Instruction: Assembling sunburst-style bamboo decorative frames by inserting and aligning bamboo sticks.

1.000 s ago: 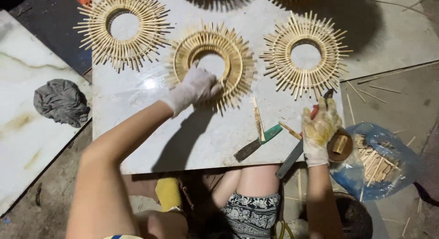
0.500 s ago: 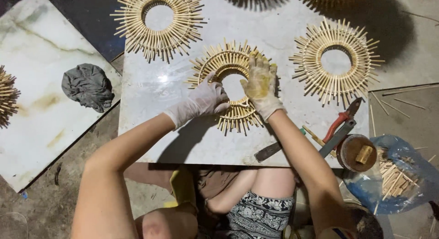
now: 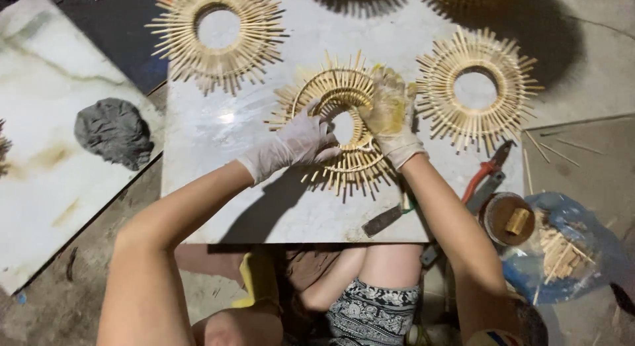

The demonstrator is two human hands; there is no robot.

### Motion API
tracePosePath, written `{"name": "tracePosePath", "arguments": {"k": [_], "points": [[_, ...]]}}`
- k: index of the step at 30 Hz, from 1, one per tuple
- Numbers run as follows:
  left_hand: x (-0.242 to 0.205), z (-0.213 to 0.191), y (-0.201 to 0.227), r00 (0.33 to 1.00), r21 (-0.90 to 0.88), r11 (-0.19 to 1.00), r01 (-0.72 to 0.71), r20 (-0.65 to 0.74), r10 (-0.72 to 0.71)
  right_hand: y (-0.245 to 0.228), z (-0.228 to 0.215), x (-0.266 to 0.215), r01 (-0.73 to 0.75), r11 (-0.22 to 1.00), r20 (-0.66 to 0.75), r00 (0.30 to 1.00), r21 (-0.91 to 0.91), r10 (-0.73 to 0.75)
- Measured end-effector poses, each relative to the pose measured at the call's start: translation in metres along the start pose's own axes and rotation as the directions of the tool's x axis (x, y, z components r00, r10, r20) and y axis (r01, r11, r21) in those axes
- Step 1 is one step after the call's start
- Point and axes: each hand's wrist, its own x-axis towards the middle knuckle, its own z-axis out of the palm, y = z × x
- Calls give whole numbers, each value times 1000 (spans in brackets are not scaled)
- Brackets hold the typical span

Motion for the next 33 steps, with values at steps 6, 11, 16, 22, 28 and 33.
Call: {"name": "tracePosePath", "arguments": {"k": [6,11,16,22,28,33], "points": [[145,-10,17,983,30,997,-69,175,63,156,-7,1,-157,987,-111,982,-35,152],[263,52,26,988,64,987,-144,-54,148,232,-53,6,-391,919,-90,918,-46,386],[322,91,32,988,107,985,-134,-64,142,305,-21,19,-465,878,-130,883,-116,451],[331,111,30,986,129,986,-102,-116,117,315,-8,22,-514,849,-42,858,-120,513],[321,87,36,978,84,986,-143,-138,154,314,0,21,-522,847,-43,853,-99,521],[312,91,21,995,34,996,-82,-50,84,305,10,25,-528,844,15,847,-88,532]]}}
